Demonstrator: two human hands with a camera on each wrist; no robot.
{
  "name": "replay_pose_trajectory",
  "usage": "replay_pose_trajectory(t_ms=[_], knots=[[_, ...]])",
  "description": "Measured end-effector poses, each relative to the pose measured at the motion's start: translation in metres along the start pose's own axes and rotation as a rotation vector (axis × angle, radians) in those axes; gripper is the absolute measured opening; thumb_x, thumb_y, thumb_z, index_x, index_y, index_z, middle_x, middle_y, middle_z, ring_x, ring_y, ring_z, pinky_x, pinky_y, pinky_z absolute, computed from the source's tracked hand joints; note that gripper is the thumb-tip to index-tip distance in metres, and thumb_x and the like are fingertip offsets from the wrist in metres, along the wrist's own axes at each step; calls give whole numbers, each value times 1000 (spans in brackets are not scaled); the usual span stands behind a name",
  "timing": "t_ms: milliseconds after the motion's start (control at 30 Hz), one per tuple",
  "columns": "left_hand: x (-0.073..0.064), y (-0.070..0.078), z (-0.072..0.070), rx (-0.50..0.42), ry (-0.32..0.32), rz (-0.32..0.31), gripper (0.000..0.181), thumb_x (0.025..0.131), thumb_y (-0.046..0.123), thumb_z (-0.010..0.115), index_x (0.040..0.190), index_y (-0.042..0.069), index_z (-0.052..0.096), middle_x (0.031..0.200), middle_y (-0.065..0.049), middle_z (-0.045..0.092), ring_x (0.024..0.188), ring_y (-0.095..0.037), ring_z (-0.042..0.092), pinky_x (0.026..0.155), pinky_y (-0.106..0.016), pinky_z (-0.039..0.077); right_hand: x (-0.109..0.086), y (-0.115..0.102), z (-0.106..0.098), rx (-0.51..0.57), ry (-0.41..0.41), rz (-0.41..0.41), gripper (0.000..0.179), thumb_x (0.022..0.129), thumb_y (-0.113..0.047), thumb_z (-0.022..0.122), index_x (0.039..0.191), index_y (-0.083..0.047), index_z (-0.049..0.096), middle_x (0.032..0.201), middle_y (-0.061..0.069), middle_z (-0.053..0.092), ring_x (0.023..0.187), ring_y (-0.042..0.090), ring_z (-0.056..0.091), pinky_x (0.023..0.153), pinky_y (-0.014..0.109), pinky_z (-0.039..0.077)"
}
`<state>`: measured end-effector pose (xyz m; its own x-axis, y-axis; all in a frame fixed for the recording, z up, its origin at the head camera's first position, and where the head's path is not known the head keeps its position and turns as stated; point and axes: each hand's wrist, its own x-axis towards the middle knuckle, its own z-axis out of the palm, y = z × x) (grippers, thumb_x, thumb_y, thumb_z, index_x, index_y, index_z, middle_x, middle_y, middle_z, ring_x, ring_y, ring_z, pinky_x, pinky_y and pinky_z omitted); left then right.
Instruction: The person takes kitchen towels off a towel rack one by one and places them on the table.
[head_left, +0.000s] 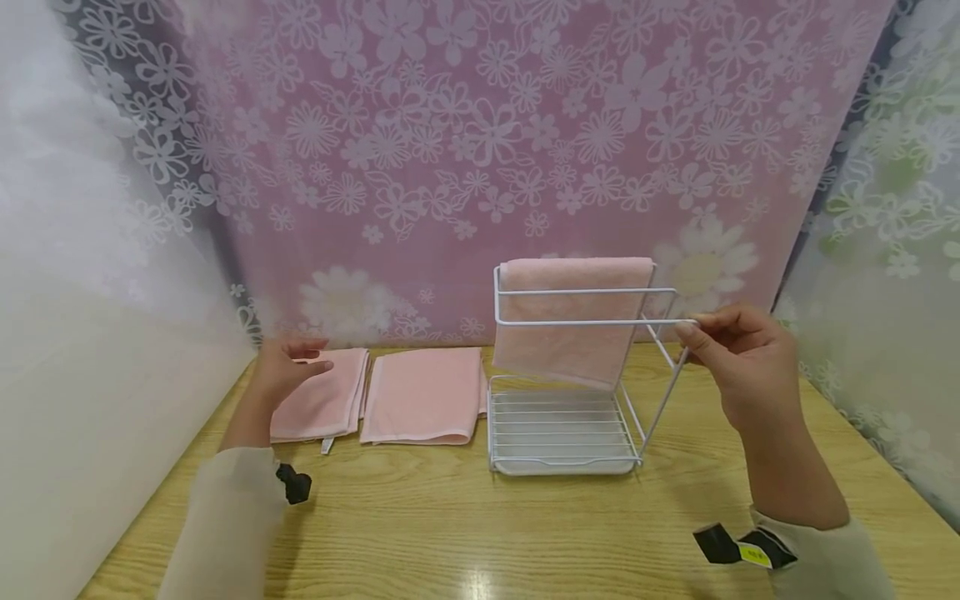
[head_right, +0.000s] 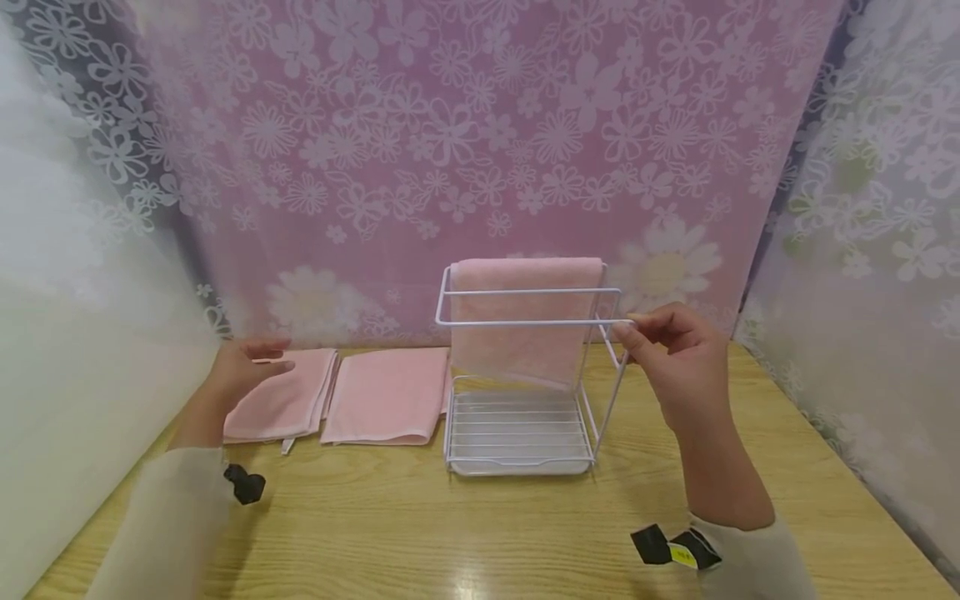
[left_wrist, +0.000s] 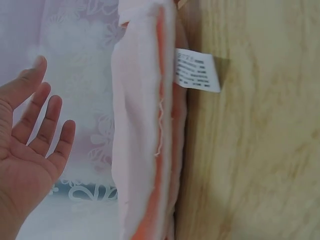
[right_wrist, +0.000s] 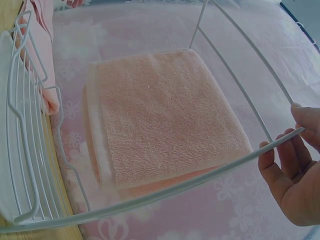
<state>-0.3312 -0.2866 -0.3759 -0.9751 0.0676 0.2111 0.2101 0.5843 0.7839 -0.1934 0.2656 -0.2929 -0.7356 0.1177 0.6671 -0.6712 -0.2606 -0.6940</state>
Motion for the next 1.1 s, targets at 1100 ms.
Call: replay_pose_trajectory(t_ms=[1100], knots=[[-27, 19, 20, -55, 14, 87, 45, 85, 20, 78, 123, -1, 66, 126, -18, 61, 114, -38, 56, 92, -38, 51, 0, 0, 1, 51, -17, -16, 12, 85, 25, 54, 90, 16, 61, 85, 13, 68, 69, 19, 67, 62, 25, 57]])
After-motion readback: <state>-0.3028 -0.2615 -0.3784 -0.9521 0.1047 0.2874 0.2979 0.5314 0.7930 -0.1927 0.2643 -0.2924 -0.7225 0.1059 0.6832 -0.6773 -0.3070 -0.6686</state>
